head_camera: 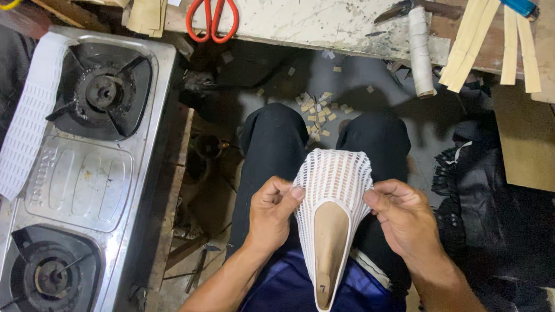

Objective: The person sits at a workshop bench and trims excess white fabric from the edge of a shoe upper with a knife, then hammers the sole edge to set it. They fit a white elastic strap around the shoe, hammer again, and turn the finished shoe over in their hands.

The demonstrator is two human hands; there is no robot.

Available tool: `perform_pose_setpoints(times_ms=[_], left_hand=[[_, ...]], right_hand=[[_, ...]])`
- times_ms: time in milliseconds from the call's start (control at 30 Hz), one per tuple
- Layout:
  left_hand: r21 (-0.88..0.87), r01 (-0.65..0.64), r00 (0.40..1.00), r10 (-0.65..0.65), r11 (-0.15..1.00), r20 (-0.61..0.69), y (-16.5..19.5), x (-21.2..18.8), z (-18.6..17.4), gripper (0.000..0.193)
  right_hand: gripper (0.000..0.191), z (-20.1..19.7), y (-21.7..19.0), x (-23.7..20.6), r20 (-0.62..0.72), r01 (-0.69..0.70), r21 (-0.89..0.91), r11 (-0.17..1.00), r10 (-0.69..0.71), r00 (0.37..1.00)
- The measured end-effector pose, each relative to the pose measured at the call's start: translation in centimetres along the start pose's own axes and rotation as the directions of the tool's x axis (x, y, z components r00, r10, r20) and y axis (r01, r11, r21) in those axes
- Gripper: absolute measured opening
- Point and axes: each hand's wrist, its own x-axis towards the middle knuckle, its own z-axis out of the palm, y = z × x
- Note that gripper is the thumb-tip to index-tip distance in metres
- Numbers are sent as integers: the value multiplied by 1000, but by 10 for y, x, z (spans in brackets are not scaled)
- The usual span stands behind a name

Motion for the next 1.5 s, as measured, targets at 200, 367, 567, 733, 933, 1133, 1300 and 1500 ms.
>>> perform_pose_setpoints(times_ms=[200, 367, 567, 733, 933, 1133, 1300, 1500], left_hand=[[-310, 111, 989, -74, 944, 128, -6, 4, -4, 7], [-478, 372, 894, -169, 796, 414, -11, 20, -12, 10], [-359, 661, 664, -290, 659, 689, -22, 30, -6, 79], [-244, 833, 387, -208, 496, 898, -25, 23, 15, 114], [-358, 601, 642, -165, 715, 749, -9, 28, 26, 98], [447, -576, 731, 187, 684, 657, 60, 88, 30, 59], [578, -771, 579, 84, -267, 811, 60, 116, 70, 55], [580, -780, 567, 126, -235, 814, 36, 110, 68, 50]], right_hand=[[12, -6, 5, 2, 106, -20, 94, 995, 10, 994], [9, -11, 9, 7, 234, -61, 171, 983, 20, 972], [15, 0, 3, 20, 361, -18, 114, 993, -25, 932], [18, 14, -10, 20, 454, -179, 187, 966, 77, 888], [20, 24, -9, 16, 143, -37, 55, 998, 28, 989], [34, 21, -18, -36, -4, -10, -981, 193, 30, 1000], [47, 22, -2, -84, -17, 75, -942, -327, 270, 963], [40, 10, 19, -88, 48, 87, -944, -317, 127, 991]])
